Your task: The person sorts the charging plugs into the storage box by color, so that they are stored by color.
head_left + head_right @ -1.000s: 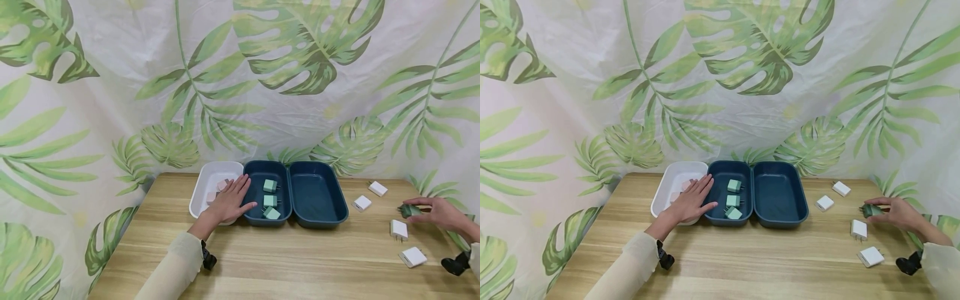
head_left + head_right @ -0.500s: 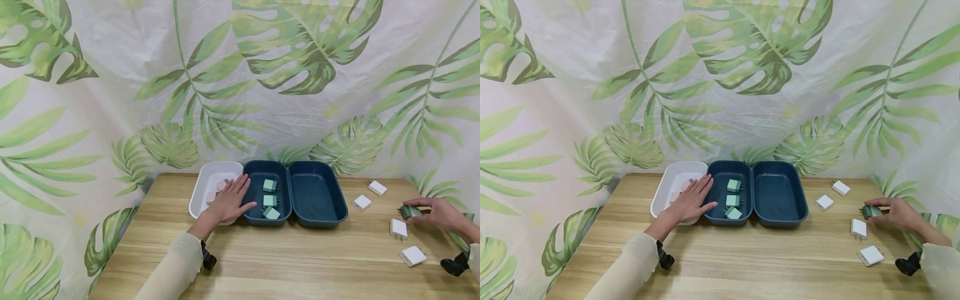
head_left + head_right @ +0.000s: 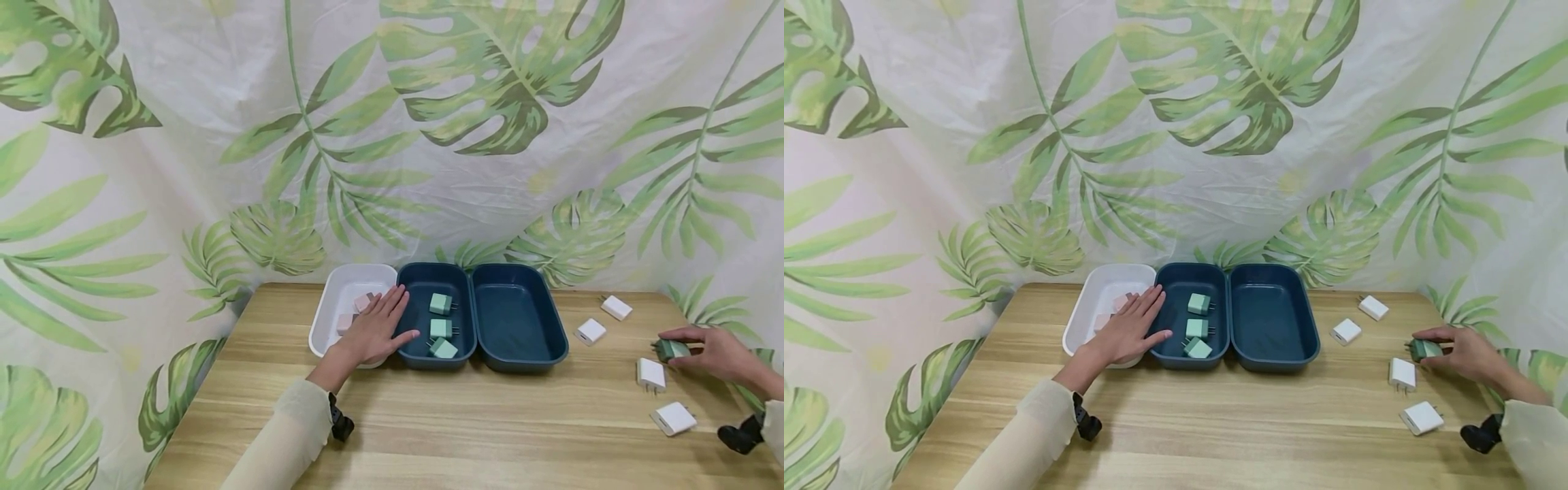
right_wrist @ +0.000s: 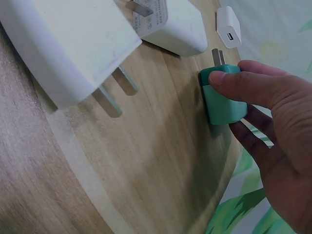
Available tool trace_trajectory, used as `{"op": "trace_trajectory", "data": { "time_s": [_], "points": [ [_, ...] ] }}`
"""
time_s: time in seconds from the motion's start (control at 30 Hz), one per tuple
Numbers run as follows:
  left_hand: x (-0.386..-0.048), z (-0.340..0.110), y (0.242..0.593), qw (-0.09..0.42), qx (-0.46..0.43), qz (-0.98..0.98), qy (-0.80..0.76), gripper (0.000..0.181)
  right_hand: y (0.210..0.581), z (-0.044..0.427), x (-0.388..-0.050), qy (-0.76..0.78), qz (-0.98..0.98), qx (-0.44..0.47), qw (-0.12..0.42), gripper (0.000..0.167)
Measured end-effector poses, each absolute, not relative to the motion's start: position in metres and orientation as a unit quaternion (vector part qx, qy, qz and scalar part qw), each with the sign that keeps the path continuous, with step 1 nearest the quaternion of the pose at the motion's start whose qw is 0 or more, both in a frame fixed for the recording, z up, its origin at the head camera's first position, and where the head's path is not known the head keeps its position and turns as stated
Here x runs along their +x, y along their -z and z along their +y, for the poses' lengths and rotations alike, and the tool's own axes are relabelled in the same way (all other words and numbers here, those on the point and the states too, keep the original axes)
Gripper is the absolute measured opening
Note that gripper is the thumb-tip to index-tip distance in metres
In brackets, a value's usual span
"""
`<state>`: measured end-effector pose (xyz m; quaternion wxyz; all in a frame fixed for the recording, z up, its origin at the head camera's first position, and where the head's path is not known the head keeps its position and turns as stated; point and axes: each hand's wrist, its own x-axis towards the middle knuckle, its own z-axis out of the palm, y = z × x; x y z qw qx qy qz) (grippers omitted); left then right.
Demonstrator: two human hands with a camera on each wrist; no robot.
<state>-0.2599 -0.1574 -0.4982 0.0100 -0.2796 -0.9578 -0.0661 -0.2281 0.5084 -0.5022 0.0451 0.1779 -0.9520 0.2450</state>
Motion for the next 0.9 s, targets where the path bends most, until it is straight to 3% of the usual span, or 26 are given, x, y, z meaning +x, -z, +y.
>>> {"op": "trace_trajectory", "data": {
  "time_s": [0.47, 0.9],
  "points": [
    [-0.26, -0.156, 0.499, 0.005, -0.271, -0.961, 0.061, 0.092, 0.498, 0.505, -0.226, -0.232, -0.96, 0.156, 0.027, 0.048],
    [-0.259, -0.155, 0.497, 0.001, -0.267, -0.962, 0.061, 0.092, 0.485, 0.498, -0.226, -0.224, -0.962, 0.147, 0.049, 0.048]
  ]
}}
